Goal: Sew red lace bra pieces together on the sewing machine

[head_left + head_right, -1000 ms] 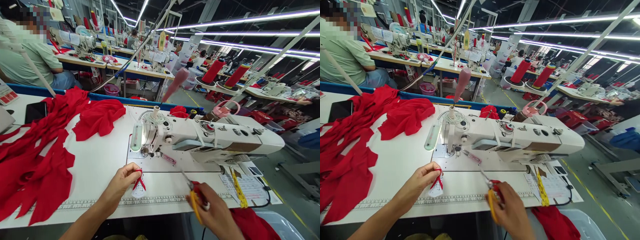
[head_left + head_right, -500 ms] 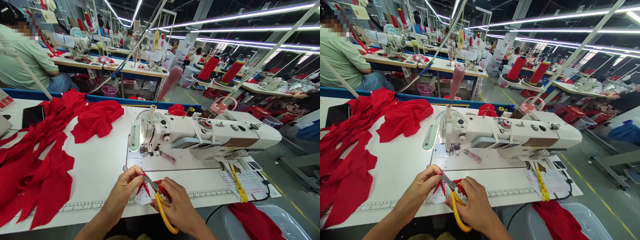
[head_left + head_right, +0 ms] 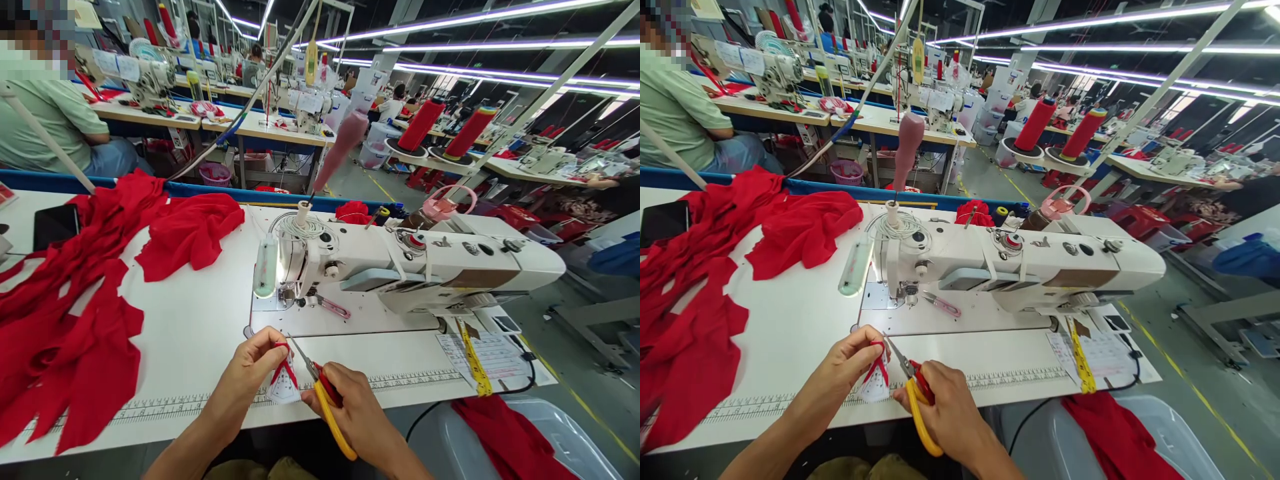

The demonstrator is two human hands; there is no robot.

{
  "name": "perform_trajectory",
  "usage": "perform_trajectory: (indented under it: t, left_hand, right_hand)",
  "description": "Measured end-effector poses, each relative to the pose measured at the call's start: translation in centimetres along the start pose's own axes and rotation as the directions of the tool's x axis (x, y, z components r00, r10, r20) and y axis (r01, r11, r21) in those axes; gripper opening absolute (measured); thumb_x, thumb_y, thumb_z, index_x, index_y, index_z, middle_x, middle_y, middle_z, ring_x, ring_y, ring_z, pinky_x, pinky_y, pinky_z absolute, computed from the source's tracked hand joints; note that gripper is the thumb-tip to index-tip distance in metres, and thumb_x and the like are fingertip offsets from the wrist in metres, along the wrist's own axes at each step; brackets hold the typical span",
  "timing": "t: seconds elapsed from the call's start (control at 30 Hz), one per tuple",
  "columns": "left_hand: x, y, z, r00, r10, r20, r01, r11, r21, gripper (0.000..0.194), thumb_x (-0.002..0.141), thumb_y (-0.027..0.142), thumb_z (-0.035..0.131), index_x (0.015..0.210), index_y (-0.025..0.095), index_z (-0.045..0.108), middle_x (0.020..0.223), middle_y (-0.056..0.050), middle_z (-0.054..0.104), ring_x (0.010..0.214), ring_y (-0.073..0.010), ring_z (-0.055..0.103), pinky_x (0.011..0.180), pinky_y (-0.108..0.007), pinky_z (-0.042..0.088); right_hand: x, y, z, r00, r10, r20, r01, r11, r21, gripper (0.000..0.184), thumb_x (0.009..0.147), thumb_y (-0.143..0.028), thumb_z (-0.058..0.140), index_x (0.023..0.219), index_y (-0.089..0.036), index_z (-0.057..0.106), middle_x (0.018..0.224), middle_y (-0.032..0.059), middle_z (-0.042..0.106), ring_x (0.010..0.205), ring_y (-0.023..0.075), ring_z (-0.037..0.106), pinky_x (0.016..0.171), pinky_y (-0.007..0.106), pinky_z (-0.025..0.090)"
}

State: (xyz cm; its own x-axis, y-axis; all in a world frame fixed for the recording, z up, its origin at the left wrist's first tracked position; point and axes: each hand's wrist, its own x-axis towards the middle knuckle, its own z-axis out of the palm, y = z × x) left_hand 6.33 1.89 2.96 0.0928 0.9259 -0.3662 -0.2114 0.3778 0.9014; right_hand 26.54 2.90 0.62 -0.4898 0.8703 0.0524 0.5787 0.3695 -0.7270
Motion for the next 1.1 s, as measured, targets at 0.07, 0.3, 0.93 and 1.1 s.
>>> perform_trajectory:
  t: [0.07, 0.3, 0.93, 1.1]
  left_hand:
    - [0.1, -0.1, -0.1, 1.0, -0.005, 0.002, 0.005, 0.998, 0.069, 0.029, 0.085, 0.047, 0.061, 0.079, 0.02, 0.052, 0.067, 0.005, 0.048, 0.062, -0.0104, 0.038, 0.059, -0.022, 0.032]
    - [-0.2, -1.2, 1.0, 0.985, 0.019, 0.171, -0.076, 0.939, 0.335, 0.032, 0.091, 0.052, 0.052, 0.103, 0.023, 0.048, 0.075, 0.003, 0.056, 0.07, -0.0145, 0.048, 0.063, -0.026, 0.035]
    - [-0.5, -2.6, 2.5, 0.998, -0.029, -0.059, 0.021, 0.99, -0.14, 0.032, 0.08, 0.051, 0.073, 0.084, 0.019, 0.07, 0.086, -0.002, 0.065, 0.088, -0.0169, 0.058, 0.092, -0.029, 0.051]
    - [-0.5, -1.9, 1.3, 0.991, -0.034, -0.127, 0.011, 0.983, -0.182, 0.032, 0.08, 0.048, 0.073, 0.091, 0.018, 0.072, 0.098, -0.005, 0.07, 0.102, -0.0219, 0.063, 0.104, -0.036, 0.049]
  right_hand:
    - [-0.1, 0.1, -0.4, 0.998, 0.07, -0.004, -0.07, 0.994, 0.079, 0.047, 0.092, -0.049, 0.06, 0.067, -0.024, 0.029, 0.064, -0.0057, 0.041, 0.056, 0.0105, 0.036, 0.052, 0.024, 0.029]
    - [0.6, -1.1, -1.6, 0.994, 0.111, 0.005, -0.104, 0.909, 0.405, 0.03, 0.084, -0.046, 0.07, 0.089, -0.023, 0.051, 0.083, -0.002, 0.054, 0.068, 0.0119, 0.045, 0.062, 0.024, 0.04]
    - [0.7, -1.3, 1.5, 0.909, 0.264, -0.322, -0.003, 0.777, 0.629, 0.02, 0.088, -0.034, 0.061, 0.08, -0.023, 0.046, 0.077, -0.0014, 0.053, 0.066, 0.0121, 0.05, 0.062, 0.026, 0.043]
    - [-0.7, 0.2, -1.4, 0.984, 0.18, 0.007, -0.172, 0.926, 0.335, 0.026, 0.085, -0.037, 0.066, 0.079, -0.023, 0.045, 0.075, -0.0032, 0.053, 0.064, 0.011, 0.044, 0.06, 0.024, 0.039]
